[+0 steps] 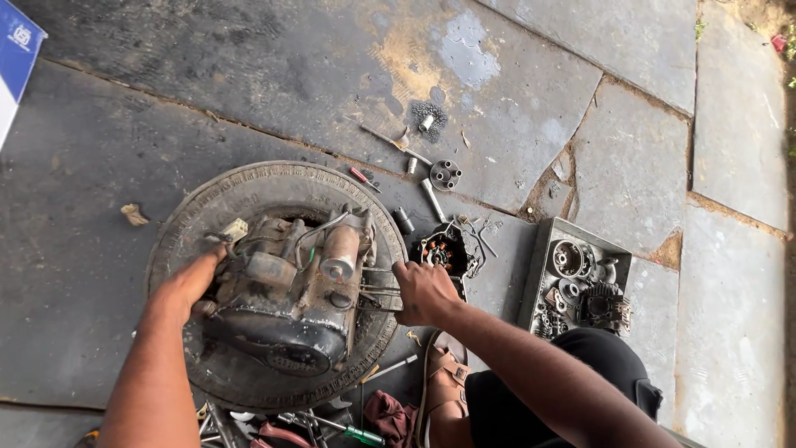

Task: The person sits on the ground working on a scooter engine assembly resting on a tire. They use a socket wrench and pliers to loosen and remove bolts from the engine casing, tap components with a hammer, unscrew parts with a screwdriver, and reposition the engine cover while handling small fasteners.

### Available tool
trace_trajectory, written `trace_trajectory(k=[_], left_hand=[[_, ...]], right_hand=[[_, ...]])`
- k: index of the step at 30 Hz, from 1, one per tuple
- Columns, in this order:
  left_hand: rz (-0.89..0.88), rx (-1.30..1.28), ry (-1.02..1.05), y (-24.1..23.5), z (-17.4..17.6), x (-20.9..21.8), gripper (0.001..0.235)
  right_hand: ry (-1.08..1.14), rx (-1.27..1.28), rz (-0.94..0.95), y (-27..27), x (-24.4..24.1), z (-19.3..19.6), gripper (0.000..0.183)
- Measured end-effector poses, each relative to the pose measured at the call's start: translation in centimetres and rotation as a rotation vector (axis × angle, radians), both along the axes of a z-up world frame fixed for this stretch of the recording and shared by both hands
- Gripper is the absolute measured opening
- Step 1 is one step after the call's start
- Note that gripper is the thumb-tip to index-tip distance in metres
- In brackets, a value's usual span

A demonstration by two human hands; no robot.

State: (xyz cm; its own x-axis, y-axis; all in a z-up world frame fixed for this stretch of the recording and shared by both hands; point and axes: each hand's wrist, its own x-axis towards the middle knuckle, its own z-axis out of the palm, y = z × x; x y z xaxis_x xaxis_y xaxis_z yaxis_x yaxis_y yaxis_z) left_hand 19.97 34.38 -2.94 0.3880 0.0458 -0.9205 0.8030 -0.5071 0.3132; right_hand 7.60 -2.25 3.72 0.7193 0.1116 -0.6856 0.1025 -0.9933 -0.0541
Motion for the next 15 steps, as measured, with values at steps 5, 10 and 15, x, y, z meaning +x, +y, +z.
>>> trace_trajectory(k=[5,10,15], left_hand=[[-0.034,-0.02,-0.025,0.0,-0.3,0.5,0.079],[-0.054,-0.043,-0.042,0.6,-1.2,-0.7,0.069],[0.229,-0.217,-0.151,3.0,-9.2,-3.7,0.068]], right_hand=[[0.043,-0.011,-0.054,0.3,-0.1,0.5,0.05],[0.054,-0.052,-0.046,2.2,0.1,4.3,0.041],[-0.074,-0.159,0.105,1.8,-0.2,5.0,0.032]])
